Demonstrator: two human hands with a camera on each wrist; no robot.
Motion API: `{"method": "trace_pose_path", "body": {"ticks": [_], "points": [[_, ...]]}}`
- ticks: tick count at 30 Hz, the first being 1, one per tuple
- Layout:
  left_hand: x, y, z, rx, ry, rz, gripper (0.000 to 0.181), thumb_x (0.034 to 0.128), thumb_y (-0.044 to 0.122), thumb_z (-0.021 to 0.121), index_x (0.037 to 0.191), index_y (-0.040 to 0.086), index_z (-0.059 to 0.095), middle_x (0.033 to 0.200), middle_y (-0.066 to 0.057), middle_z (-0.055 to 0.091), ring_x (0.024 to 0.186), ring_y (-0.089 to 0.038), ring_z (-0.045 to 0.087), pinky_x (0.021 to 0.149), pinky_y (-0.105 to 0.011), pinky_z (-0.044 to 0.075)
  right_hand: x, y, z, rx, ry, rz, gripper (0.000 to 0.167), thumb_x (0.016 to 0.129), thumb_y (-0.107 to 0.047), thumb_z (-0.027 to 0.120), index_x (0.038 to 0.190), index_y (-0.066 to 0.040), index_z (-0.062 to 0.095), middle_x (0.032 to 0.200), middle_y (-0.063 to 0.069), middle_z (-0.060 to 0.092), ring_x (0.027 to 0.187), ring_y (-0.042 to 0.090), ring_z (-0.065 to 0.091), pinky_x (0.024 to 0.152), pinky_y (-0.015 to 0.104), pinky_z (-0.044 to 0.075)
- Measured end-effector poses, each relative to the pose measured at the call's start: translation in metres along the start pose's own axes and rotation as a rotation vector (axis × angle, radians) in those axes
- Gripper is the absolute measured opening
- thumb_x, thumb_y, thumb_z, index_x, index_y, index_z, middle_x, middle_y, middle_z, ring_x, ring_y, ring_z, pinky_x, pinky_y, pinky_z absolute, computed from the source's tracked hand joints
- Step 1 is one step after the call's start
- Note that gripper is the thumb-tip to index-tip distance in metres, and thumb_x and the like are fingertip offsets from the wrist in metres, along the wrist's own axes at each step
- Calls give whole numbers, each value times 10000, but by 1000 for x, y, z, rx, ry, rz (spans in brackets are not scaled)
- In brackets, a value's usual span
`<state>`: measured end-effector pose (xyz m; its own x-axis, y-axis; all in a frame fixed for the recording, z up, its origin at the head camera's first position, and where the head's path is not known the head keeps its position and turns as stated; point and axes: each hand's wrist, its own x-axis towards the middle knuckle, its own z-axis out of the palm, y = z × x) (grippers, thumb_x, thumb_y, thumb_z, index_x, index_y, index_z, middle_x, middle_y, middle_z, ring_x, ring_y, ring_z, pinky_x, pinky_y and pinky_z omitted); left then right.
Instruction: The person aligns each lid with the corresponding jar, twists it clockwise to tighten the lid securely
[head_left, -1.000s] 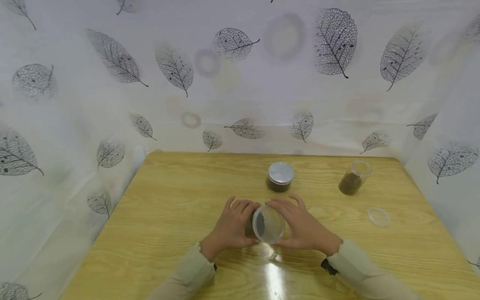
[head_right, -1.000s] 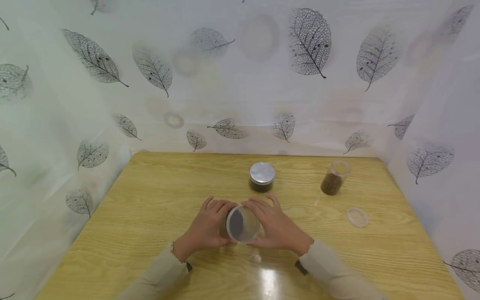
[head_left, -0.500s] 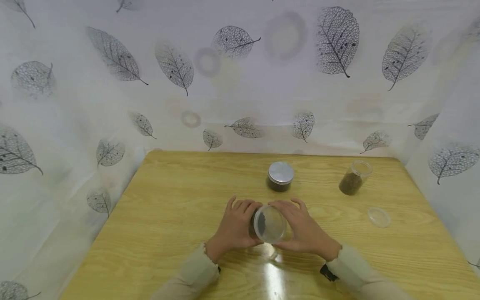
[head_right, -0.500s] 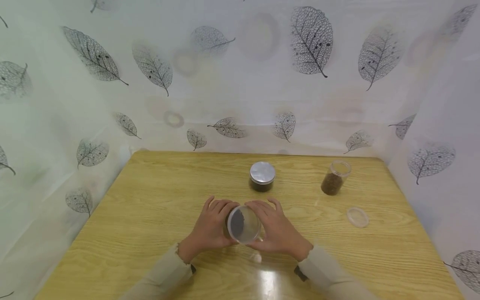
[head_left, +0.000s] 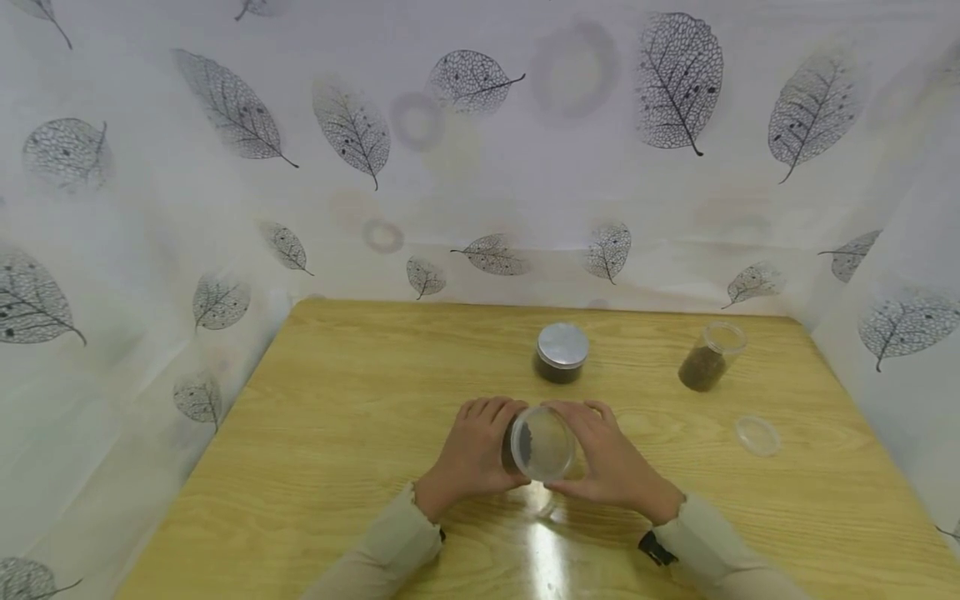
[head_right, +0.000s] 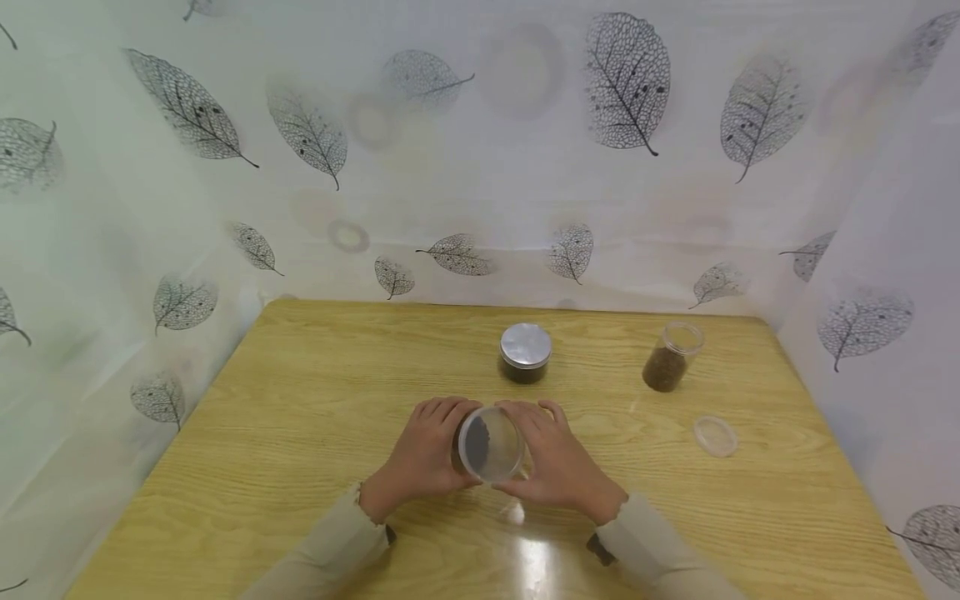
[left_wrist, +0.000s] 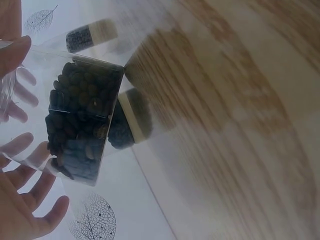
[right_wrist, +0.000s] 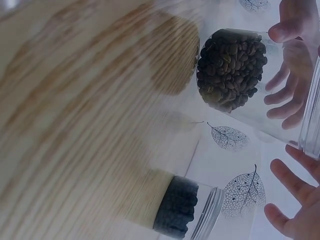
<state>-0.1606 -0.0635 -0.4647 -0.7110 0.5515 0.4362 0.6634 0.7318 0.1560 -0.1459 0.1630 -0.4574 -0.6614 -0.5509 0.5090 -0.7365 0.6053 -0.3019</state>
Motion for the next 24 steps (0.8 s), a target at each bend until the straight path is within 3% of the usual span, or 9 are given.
{"method": "trace_pose_path", "body": {"ticks": [7, 16, 24], "points": [[-1, -1, 1, -6, -10, -10, 944, 500, 570, 849, 1285, 198, 480, 1165, 31, 563, 1072, -163, 534, 886, -380, 459, -1, -3, 0, 28, -14, 24, 934, 655, -514, 789, 1381, -69, 404, 1309, 58, 537, 1154, 227, 529, 958, 475, 371], [-1, 0, 0, -7, -16, -16, 957, 498, 577, 851, 1287, 188, 476, 1170, 20, 561, 1070, -172, 539, 856, -374, 468, -2, -6, 0, 84, -30, 78, 953, 639, -449, 817, 1388, -45, 387, 1305, 49, 529, 1172, 226, 515, 959, 524, 420], [0, -2, -1, -10, -50, -35, 965, 503, 587, 843, 1297, 179, 478, 1179, 16, 565, 1083, -174, 538, 893, -380, 467, -1, -8, -3, 56, -65, 110, 972, 636, -430, 819, 1407, -45, 370, 1322, 77, 529, 1188, 250, 517, 968, 521, 425]]}}
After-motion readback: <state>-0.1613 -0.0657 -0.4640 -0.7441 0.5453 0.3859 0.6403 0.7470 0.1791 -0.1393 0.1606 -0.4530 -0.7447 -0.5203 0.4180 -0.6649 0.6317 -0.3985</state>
